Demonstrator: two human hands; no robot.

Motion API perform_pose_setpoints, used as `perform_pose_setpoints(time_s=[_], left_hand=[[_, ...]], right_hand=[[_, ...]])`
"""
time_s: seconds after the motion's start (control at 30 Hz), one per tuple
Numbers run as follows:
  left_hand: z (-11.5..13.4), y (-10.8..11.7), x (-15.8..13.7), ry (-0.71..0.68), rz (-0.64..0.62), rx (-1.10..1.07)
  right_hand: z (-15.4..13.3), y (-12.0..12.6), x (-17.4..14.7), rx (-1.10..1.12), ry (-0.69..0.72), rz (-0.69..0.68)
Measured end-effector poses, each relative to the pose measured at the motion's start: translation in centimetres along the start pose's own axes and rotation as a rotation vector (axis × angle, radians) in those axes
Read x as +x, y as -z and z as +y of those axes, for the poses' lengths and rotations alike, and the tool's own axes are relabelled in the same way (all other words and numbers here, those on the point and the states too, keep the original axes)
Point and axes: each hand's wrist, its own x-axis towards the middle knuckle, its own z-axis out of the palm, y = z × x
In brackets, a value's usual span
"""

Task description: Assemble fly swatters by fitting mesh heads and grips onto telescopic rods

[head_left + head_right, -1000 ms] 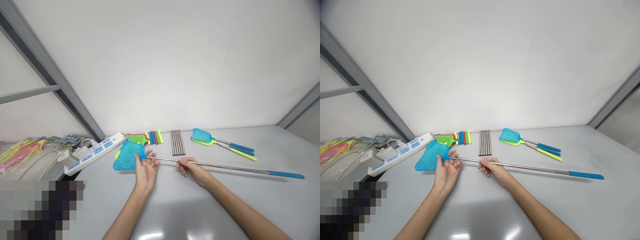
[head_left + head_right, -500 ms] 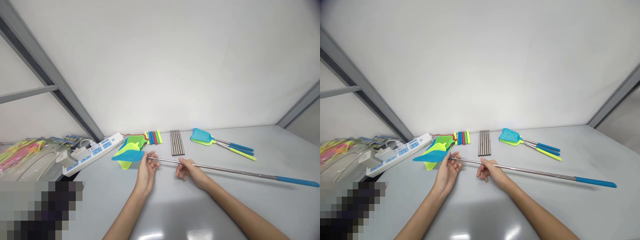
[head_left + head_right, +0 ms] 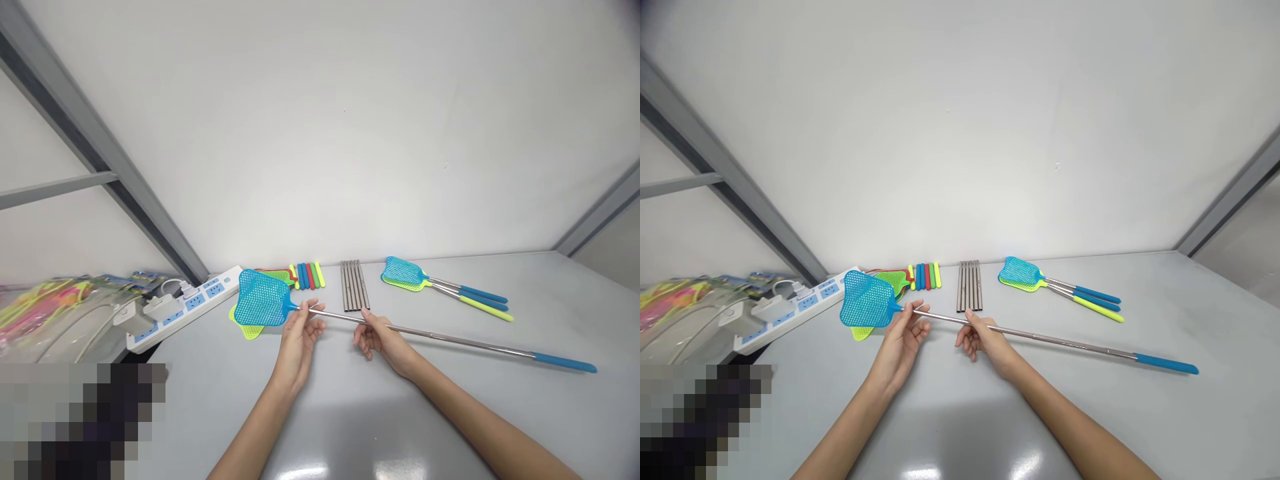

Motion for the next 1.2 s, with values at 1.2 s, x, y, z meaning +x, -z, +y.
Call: perform_pose_setpoints(time_s=[1.2], left_hand=[[-2.3, -0.7, -1.9, 0.068, -0.059, 0.011]], right_hand=[[0.6, -0.2, -0.7, 0.093, 0.012, -0.281]])
